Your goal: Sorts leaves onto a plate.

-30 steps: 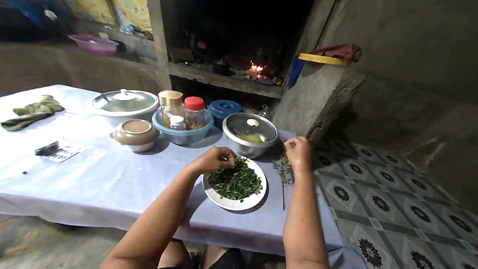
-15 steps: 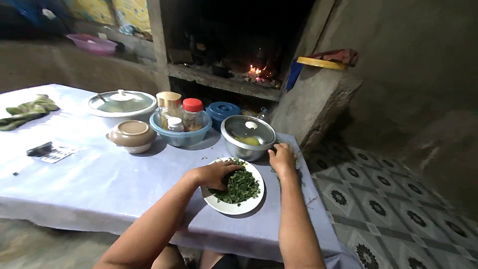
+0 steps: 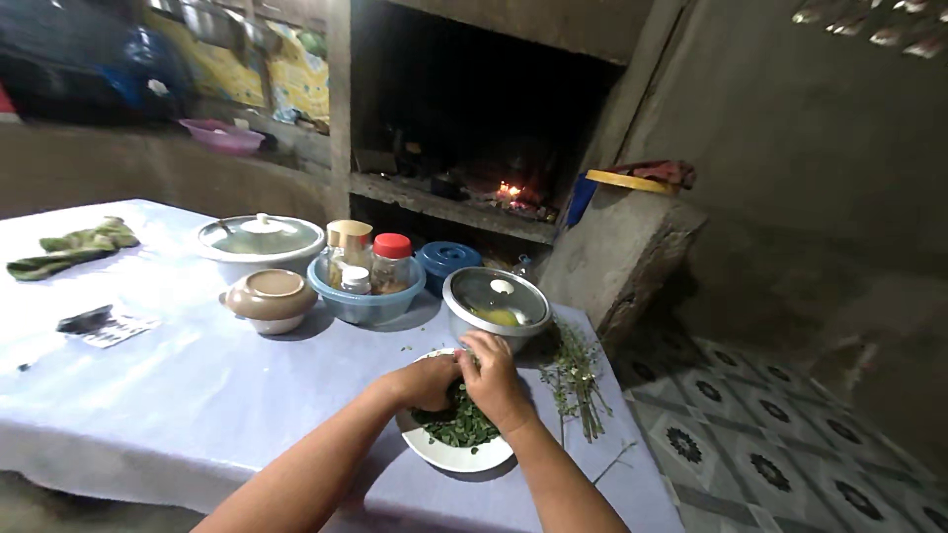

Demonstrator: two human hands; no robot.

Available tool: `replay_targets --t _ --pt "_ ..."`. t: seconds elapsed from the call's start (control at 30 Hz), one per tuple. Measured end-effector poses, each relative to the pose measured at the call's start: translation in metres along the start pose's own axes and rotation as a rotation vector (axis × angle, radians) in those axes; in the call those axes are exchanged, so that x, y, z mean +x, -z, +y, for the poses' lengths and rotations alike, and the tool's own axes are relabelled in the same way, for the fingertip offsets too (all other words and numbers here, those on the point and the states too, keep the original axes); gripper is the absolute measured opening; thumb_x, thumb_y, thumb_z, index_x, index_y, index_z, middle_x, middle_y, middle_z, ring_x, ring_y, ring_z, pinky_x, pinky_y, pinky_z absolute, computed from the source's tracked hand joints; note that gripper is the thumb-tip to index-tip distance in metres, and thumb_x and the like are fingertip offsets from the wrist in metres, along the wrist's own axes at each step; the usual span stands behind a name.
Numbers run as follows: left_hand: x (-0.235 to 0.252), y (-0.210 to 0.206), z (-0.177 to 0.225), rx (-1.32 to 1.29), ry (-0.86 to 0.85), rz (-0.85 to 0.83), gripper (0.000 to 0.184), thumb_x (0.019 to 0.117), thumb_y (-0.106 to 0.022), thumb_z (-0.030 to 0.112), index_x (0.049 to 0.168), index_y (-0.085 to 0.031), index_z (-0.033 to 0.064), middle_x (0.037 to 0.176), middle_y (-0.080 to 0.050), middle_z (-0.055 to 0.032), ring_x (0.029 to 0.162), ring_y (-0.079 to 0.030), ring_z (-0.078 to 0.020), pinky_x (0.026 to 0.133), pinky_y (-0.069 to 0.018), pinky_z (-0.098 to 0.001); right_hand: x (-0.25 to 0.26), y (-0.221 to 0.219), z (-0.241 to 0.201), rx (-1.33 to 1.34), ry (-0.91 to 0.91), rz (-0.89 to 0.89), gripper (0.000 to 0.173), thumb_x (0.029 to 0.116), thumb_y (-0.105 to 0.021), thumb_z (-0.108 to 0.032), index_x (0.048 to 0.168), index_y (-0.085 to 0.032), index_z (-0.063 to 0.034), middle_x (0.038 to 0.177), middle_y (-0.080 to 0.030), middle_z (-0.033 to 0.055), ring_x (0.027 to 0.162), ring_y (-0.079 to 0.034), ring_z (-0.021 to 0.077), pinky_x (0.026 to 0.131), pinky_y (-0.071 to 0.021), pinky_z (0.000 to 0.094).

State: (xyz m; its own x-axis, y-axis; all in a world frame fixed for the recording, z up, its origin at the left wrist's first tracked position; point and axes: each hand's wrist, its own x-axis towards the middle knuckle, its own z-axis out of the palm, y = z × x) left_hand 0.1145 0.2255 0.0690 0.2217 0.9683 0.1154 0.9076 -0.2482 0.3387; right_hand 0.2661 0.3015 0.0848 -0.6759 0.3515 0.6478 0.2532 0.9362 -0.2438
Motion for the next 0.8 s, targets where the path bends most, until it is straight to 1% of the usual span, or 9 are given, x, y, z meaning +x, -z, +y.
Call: replay_targets --t 0.1,0.17,0.23,0.33,0.4,0.47,0.57,0.7,0.8 --pt "-0.01 0.001 0.006 -0.049 -0.012 0.099 0.026 0.0877 -0.073 0.021 0.106 -0.071 0.003 0.106 -0.071 -0.0166 0.105 -0.067 -0.0331 0.091 -0.0519 -0.0584 -0.007 -0.014 -0.008 0.052 0.127 -0.096 0.04 0.1077 -0.049 -0.038 0.121 -0.074 -0.0102 0.126 -0.072 0.0052 0.124 -0.065 0.0202 0.116 -0.0418 0.0497" --pt "-0.014 0.002 0.006 -0.111 -0.028 0.133 0.023 0.0903 -0.072 0.023 0.102 -0.072 0.0028 0.1 -0.072 -0.0156 0.099 -0.068 -0.031 0.088 -0.0526 -0.0569 -0.009 -0.016 -0.01 0.015 0.183 -0.113 0.044 0.1083 -0.047 -0.041 0.126 -0.072 -0.0102 0.127 -0.072 0.0053 0.124 -0.065 0.0206 0.117 -0.0392 0.054" --pt "-0.013 0.004 0.005 -0.097 -0.061 0.132 0.022 0.0915 -0.071 0.019 0.105 -0.072 0.0029 0.105 -0.071 -0.0154 0.102 -0.068 -0.0305 0.09 -0.0525 -0.0556 -0.007 -0.011 -0.009 0.037 0.191 -0.096 0.041 0.1082 -0.048 -0.038 0.125 -0.073 -0.0102 0.124 -0.073 0.0049 0.121 -0.067 0.0197 0.117 -0.04 0.0544" --pt "-0.005 0.004 0.001 -0.073 -0.106 0.113 0.028 0.0872 -0.074 0.014 0.113 -0.07 0.0031 0.113 -0.07 -0.0161 0.11 -0.066 -0.0313 0.097 -0.0513 -0.0552 -0.003 0.001 -0.005 0.12 0.142 -0.088 0.037 0.1083 -0.049 -0.033 0.117 -0.076 -0.0101 0.115 -0.076 0.0041 0.115 -0.069 0.017 0.117 -0.0406 0.0518" --pt "-0.003 0.006 -0.001 -0.093 -0.089 0.1 0.029 0.0847 -0.075 0.011 0.112 -0.069 0.0015 0.106 -0.07 -0.0175 0.102 -0.067 -0.0332 0.091 -0.0522 -0.0561 -0.001 0.008 -0.003 0.185 0.098 -0.077 0.034 0.1076 -0.051 -0.028 0.113 -0.077 -0.0079 0.111 -0.077 0.0054 0.113 -0.07 0.017 0.116 -0.0416 0.0495" --pt "-0.004 0.011 0.001 -0.153 -0.084 0.104 0.039 0.0815 -0.076 0.006 0.119 -0.067 0.0014 0.11 -0.07 -0.0179 0.104 -0.067 -0.0335 0.094 -0.0516 -0.056 0.001 0.011 0.001 0.247 0.046 -0.042 0.033 0.1068 -0.052 -0.025 0.111 -0.078 -0.0055 0.107 -0.077 0.0069 0.108 -0.071 0.0173 0.11 -0.0475 0.045" --pt "-0.008 0.017 0.001 -0.218 -0.102 0.112 0.054 0.0812 -0.076 0.002 0.134 -0.063 0.0047 0.124 -0.068 -0.0166 0.115 -0.065 -0.031 0.102 -0.0494 -0.0538 0.005 0.019 0.004 0.409 -0.07 0.011 0.032 0.1066 -0.052 -0.02 0.108 -0.076 0.0006 0.102 -0.076 0.011 0.099 -0.072 0.0159 0.095 -0.0578 0.0351" --pt "-0.01 0.021 0.0 -0.34 -0.107 0.144 0.053 0.0866 -0.076 0.007 0.138 -0.061 0.0088 0.126 -0.068 -0.0128 0.115 -0.066 -0.0229 0.104 -0.0509 -0.0483 0.011 0.036 0.007 0.628 -0.182 0.116 0.03 0.1072 -0.048 -0.011 0.106 -0.072 0.0074 0.098 -0.076 0.0141 0.093 -0.075 0.0179 0.091 -0.0617 0.0349" --pt "-0.014 0.025 0.001 -0.441 -0.111 0.166 0.052 0.0901 -0.077 0.015 0.139 -0.06 0.011 0.128 -0.068 -0.0086 0.117 -0.065 -0.0148 0.105 -0.0516 -0.0399 0.012 0.044 0.013 0.705 -0.219 0.189 0.032 0.1086 -0.046 -0.012 0.105 -0.072 0.0049 0.096 -0.076 0.0126 0.092 -0.074 0.0203 0.09 -0.0614 0.0378"
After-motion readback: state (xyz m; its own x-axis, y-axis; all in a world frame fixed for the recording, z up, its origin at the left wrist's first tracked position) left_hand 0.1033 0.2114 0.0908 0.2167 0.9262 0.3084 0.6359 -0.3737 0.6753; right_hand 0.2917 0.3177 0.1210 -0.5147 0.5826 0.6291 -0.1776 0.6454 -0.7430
